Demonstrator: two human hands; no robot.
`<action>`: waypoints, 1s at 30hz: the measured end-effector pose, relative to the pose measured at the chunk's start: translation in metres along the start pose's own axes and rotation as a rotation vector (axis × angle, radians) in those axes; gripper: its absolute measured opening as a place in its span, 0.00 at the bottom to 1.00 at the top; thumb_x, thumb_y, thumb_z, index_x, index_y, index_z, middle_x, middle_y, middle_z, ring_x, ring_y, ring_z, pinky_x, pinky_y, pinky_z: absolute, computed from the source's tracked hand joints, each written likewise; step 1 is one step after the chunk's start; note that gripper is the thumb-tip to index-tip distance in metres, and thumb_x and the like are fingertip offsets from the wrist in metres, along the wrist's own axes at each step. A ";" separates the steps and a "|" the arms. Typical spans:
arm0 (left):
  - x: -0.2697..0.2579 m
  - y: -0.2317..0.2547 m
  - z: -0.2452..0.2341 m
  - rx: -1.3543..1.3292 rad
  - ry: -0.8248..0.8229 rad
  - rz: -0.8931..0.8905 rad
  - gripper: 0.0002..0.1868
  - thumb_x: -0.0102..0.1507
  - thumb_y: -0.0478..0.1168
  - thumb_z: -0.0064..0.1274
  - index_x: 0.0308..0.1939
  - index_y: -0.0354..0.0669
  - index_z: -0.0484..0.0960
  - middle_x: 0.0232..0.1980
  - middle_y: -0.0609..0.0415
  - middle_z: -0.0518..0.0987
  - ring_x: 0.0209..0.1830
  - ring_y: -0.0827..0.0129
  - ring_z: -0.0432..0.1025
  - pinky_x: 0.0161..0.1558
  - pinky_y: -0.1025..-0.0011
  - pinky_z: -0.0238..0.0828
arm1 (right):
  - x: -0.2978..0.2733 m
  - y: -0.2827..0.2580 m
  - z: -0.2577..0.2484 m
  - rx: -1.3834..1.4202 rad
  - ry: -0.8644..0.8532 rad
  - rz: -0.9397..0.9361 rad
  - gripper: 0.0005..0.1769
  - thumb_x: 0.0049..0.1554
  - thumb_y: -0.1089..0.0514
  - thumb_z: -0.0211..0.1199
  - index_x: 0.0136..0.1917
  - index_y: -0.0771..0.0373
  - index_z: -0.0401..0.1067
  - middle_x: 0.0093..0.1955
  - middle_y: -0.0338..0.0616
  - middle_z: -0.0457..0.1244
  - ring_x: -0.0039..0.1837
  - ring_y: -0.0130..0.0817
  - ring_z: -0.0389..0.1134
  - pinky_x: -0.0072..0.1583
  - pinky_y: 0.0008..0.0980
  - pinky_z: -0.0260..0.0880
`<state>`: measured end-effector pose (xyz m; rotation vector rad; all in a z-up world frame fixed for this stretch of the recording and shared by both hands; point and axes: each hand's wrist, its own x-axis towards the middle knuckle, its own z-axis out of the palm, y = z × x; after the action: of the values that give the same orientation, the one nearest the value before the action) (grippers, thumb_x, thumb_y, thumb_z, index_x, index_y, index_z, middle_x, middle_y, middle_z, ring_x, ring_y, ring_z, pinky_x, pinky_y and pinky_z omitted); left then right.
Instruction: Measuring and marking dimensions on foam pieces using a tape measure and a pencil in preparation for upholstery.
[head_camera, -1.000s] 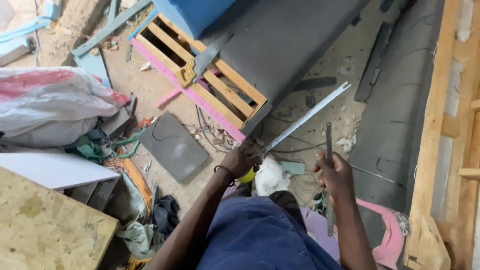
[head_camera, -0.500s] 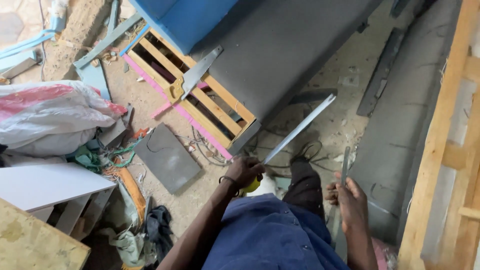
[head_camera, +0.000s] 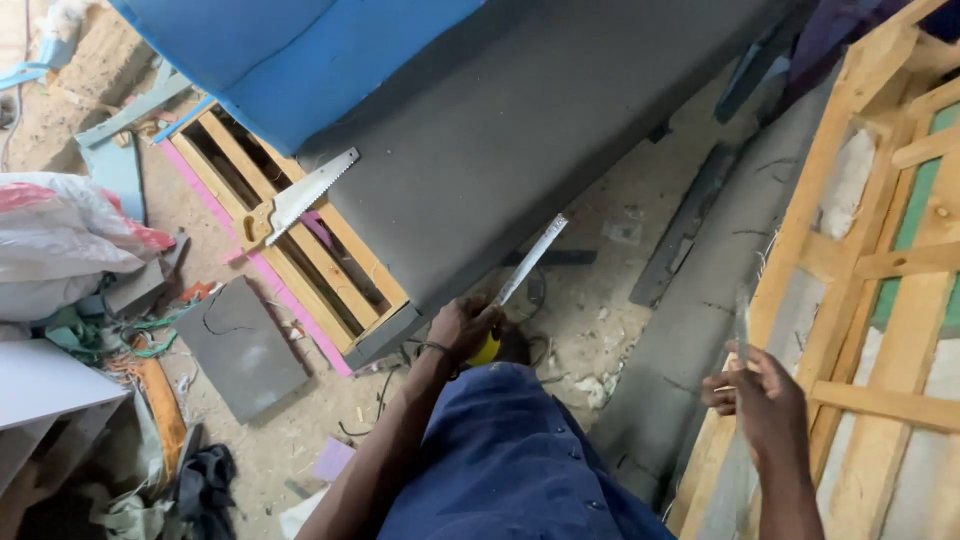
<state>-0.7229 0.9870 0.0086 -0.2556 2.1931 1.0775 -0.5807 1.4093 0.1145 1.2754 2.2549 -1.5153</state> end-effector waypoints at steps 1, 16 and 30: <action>0.008 0.009 0.008 -0.002 0.007 0.001 0.24 0.74 0.64 0.53 0.35 0.61 0.96 0.43 0.59 0.97 0.43 0.61 0.88 0.47 0.55 0.78 | 0.022 -0.005 -0.008 0.001 -0.004 -0.006 0.24 0.84 0.60 0.60 0.89 0.63 0.79 0.57 0.70 0.78 0.50 0.58 0.77 0.49 0.50 0.73; 0.179 0.151 0.118 -0.125 0.031 -0.027 0.21 0.73 0.60 0.54 0.35 0.57 0.93 0.39 0.63 0.96 0.40 0.66 0.85 0.47 0.58 0.77 | 0.219 -0.135 0.004 -0.140 -0.208 0.054 0.39 0.76 0.54 0.59 0.97 0.62 0.69 0.68 0.59 0.81 0.59 0.48 0.81 0.60 0.49 0.77; 0.395 0.374 0.095 -0.244 0.227 0.016 0.27 0.76 0.64 0.48 0.37 0.54 0.92 0.41 0.56 0.96 0.44 0.55 0.89 0.46 0.52 0.76 | 0.473 -0.376 -0.038 -0.572 -0.273 -0.079 0.41 0.79 0.51 0.56 1.03 0.43 0.65 0.47 0.55 0.81 0.40 0.48 0.75 0.56 0.53 0.82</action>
<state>-1.1404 1.3428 -0.0526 -0.4909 2.2608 1.3850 -1.1318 1.6568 0.1426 0.7716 2.3220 -0.8824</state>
